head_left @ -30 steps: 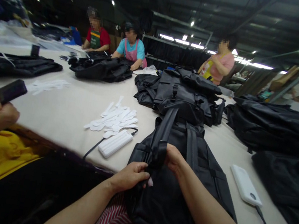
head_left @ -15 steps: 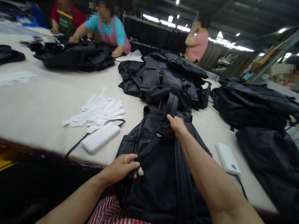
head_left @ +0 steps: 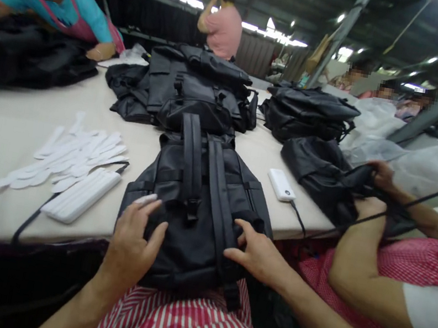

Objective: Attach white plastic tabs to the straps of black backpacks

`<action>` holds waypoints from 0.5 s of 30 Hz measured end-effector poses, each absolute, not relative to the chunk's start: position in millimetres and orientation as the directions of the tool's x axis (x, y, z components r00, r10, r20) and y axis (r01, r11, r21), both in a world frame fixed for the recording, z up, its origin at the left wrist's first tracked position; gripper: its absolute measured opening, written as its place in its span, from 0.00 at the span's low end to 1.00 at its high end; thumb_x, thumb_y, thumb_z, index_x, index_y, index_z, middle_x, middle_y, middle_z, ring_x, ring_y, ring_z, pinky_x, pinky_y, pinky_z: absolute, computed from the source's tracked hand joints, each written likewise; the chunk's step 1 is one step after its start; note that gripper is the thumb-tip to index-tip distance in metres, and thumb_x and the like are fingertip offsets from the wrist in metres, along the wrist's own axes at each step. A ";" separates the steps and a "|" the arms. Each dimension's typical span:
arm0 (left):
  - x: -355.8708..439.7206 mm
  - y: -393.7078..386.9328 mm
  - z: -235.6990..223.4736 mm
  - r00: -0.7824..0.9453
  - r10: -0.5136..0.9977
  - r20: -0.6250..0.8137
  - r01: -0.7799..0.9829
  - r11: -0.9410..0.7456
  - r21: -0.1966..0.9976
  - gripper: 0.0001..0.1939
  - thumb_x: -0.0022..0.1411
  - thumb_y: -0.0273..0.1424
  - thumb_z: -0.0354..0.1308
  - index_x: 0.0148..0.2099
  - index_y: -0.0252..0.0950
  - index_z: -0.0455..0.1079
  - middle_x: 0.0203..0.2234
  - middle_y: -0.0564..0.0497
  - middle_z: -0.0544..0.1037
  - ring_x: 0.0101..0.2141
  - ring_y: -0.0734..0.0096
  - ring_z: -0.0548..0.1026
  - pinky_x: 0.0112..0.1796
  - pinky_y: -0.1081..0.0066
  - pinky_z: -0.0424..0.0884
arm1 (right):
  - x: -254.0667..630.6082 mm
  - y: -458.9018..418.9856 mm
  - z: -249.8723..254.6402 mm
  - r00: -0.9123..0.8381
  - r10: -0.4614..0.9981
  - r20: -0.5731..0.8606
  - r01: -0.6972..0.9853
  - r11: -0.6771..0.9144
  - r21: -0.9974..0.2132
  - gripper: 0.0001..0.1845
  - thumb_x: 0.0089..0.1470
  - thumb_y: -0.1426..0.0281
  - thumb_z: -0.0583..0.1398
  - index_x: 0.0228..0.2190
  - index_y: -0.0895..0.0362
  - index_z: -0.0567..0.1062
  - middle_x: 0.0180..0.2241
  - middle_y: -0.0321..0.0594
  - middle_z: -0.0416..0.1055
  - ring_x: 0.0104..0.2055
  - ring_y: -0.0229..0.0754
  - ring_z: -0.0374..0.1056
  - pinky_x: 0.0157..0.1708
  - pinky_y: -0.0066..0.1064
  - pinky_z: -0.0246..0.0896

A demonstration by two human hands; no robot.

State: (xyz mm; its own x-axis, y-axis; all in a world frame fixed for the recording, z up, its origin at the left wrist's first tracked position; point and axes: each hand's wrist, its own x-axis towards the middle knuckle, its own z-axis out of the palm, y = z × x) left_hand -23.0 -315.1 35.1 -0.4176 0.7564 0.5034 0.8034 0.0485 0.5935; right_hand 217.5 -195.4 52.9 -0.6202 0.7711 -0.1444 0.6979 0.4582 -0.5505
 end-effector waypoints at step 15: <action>14.6 -254.1 89.8 -0.212 0.956 -0.205 -0.231 0.155 0.960 0.25 0.55 0.48 0.52 0.40 0.31 0.75 0.29 0.46 0.78 0.29 0.68 0.74 0.29 0.74 0.66 | 133.5 -155.4 122.6 -0.541 0.762 0.356 0.132 0.495 -0.859 0.19 0.54 0.65 0.54 0.47 0.57 0.64 0.23 0.31 0.65 0.23 0.33 0.62 0.27 0.27 0.59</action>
